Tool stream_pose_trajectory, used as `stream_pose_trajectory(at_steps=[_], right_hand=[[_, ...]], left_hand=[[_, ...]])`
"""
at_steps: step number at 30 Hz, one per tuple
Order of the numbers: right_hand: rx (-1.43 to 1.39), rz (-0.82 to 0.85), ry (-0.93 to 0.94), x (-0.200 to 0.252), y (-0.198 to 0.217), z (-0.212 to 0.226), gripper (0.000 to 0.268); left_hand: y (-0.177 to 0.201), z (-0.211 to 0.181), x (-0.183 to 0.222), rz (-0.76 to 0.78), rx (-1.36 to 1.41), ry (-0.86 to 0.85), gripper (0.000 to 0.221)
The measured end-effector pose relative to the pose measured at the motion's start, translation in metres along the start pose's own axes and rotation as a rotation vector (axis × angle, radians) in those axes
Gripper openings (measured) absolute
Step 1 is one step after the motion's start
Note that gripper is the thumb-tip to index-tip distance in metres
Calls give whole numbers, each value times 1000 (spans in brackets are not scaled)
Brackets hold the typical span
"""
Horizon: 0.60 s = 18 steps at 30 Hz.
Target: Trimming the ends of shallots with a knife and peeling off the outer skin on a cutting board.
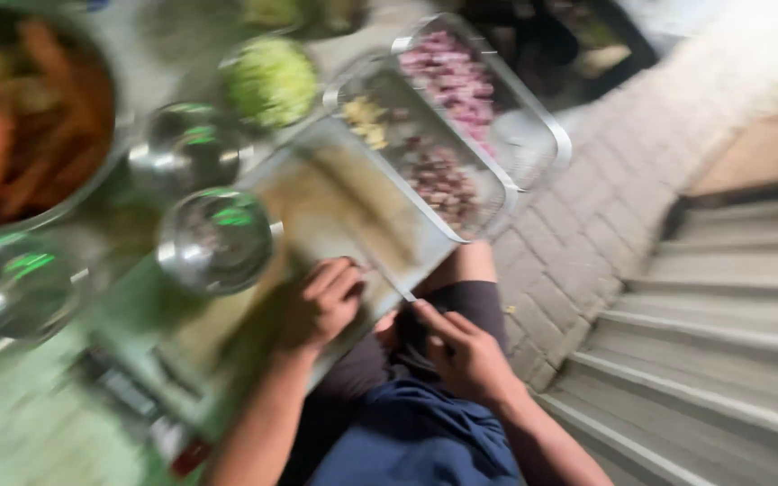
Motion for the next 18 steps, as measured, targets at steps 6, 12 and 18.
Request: stream_pose_trajectory(at_steps=[6,12,18], right_hand=[[-33,-35,77,11,12,4,46],[-44,-20,111,5,8,-3,50],[-78,-23,60,0,-7,0,52]], left_hand=[[-23,5,13,13,-113,-53,11],[-39,29,15,166,-33,70,10],[-37,40,15,162,22,100,7]])
Point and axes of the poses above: each hand's wrist, its own x-axis away from the middle knuckle, its own y-axis out of the back of the hand, z = x × y, the point moved 3 cm from there along -x, towards the middle knuckle, and after that the axes turned 5 degrees about z, right-handed, at the moved point
